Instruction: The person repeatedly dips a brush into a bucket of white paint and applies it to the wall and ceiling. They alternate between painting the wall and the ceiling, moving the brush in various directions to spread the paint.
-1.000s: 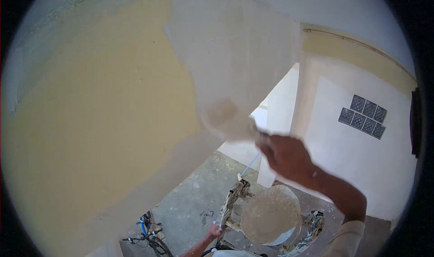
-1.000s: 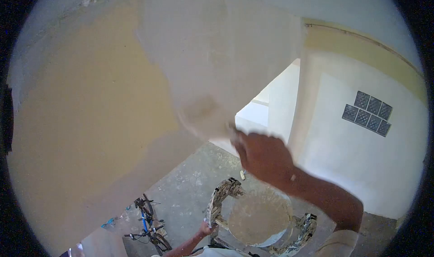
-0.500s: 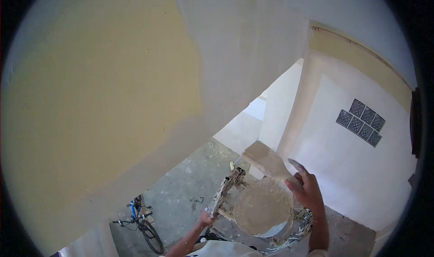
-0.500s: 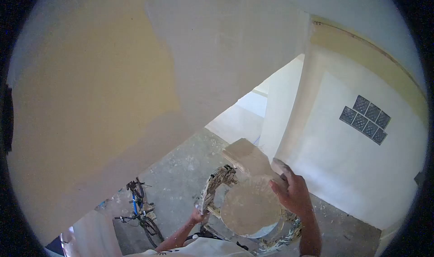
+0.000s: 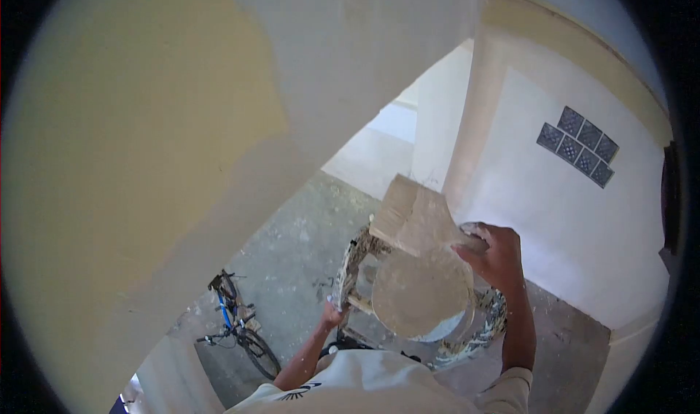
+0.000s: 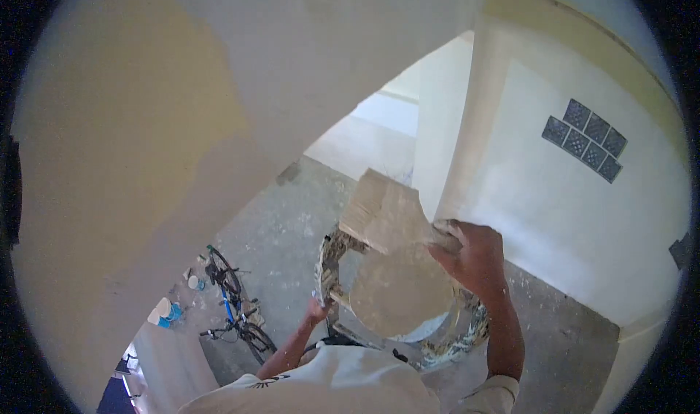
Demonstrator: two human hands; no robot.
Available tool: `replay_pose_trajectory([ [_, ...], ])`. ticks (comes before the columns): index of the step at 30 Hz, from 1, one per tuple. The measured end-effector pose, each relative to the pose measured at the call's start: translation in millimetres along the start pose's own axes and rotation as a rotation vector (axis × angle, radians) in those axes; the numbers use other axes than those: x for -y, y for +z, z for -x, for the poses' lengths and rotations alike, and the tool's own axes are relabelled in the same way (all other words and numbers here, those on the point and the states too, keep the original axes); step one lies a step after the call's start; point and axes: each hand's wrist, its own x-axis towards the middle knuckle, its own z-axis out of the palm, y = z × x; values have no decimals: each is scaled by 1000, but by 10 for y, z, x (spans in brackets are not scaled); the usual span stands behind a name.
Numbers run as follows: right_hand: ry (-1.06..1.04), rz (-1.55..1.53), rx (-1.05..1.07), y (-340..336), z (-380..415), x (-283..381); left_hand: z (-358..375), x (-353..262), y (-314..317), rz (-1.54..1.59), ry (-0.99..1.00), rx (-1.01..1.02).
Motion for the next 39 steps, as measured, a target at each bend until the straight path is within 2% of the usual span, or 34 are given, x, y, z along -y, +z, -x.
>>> replay_pose_trajectory([
  [1,-77,39,-47,8,-1,-13,-7,15,-15,22,-35,2],
  [3,-15,-63,-20,6,6,-32,51,61,25,62,-90,19],
  [5,28,-331,-14,28,-29,-70,-6,78,30,-99,62,-40],
  [6,29,-323,-14,-3,-41,-82,-36,-26,2,-91,65,-38],
  [8,495,-823,292,-77,-61,-126,-46,-202,-36,97,-1,-39],
  [9,512,-1003,311,-70,-52,-170,-49,-154,-32,52,-14,-25],
  [10,510,-991,304,-98,-49,-156,-42,-133,-34,62,-4,-24],
  [12,347,-1124,263,-128,-28,-97,-25,-110,-34,-2,49,-35],
  [13,-339,-934,-151,162,33,-270,-29,-107,-26,-49,54,-40],
  [14,-339,-921,-150,86,17,-288,-41,-145,-19,-38,60,-37],
  [16,506,-1308,416,-73,-32,-319,-46,-220,-28,166,-40,-64],
  [17,456,-1149,-6,108,24,-276,-74,-252,-59,90,81,-69],
  [18,466,-1142,-6,83,16,-293,-87,-285,-69,98,75,-63],
  [20,513,-1087,292,-28,-43,-252,-69,-346,-58,129,17,-84],
  [22,490,-1072,303,-25,-38,-255,-54,-278,-69,128,-20,-90],
  [24,459,-1049,315,-27,-51,-228,-132,-341,-111,29,116,-15],
  [25,457,-1005,287,-31,-39,-201,-111,-407,-114,170,75,-22],
  [26,448,-964,259,-35,-23,-181,-77,-272,-35,179,79,-33],
  [27,426,-960,264,-35,5,-195,-3,-13,32,103,38,26],
  [28,417,-820,208,-18,16,-235,21,165,12,12,3,64],
  [29,389,-693,150,36,-11,-251,17,35,25,-143,-12,-8],
  [30,223,-565,51,65,-28,-197,62,281,78,-200,62,36],
  [31,60,-442,-65,62,-34,-127,51,285,58,-333,9,124],
  [32,-34,-347,-181,60,-79,-80,92,625,221,-119,120,-10],
  [33,-69,-269,-220,40,-106,-151,26,320,136,25,65,25],
  [34,8,-123,-211,-121,-196,80,26,468,171,24,110,53],
  [35,-134,24,-357,-188,-321,270,6,63,8,-10,46,96],
  [36,-221,130,-473,-284,-489,510,29,242,68,72,-49,133],
  [37,10,-250,-352,-492,-615,987,-9,94,27,51,-68,119],
  [39,-152,-246,-359,-698,-857,1448,-26,11,-13,88,19,42],
])
